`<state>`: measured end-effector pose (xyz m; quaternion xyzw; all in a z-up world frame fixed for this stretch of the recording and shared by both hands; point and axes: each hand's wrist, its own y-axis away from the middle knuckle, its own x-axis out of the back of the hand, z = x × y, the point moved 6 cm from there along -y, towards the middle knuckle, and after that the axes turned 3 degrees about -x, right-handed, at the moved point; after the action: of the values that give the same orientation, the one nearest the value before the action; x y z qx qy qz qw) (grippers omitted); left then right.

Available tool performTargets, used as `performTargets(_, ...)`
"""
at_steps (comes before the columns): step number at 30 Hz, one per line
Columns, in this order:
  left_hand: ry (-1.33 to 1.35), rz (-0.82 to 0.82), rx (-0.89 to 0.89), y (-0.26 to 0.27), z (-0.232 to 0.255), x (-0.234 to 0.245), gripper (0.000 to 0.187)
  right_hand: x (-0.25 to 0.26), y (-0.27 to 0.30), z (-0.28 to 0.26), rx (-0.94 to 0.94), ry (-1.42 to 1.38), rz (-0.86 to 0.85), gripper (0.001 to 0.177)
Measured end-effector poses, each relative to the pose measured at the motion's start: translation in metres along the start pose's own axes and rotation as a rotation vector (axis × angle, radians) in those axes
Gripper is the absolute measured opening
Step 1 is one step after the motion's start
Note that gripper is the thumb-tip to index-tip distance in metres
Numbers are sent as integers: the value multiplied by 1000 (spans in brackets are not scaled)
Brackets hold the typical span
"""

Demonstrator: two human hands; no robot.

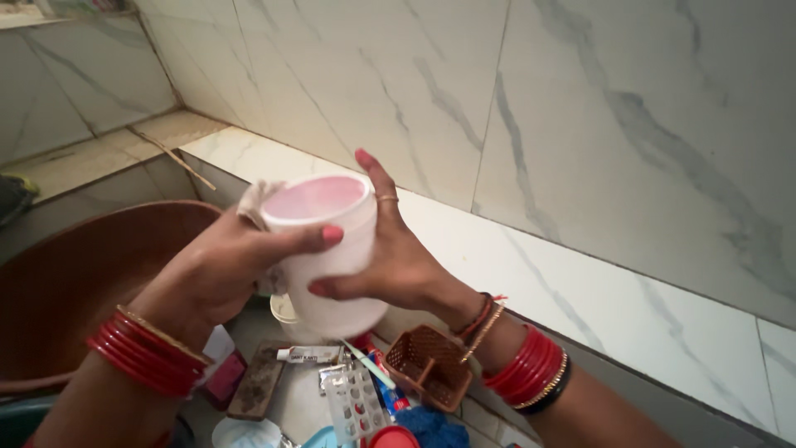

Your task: The person scrubs a tiled bathroom shelf with a blue-handled brush and a cloth, then wipes the shelf and a white plastic container. They place the container on the shelf and line it with a black plastic bag.

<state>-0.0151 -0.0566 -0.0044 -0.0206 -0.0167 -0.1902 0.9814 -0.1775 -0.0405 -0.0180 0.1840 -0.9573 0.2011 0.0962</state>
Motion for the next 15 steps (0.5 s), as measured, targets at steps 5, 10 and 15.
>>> performTargets(5,98,-233,39,11,4,-6,90,5,11,-8,5,-46,-187,145)
performTargets(10,218,-338,81,20,9,-15,87,6,7,-2,-32,-294,-335,144)
performTargets(15,150,-92,-2,11,11,-7,78,4,-1,13,-79,-309,-193,146)
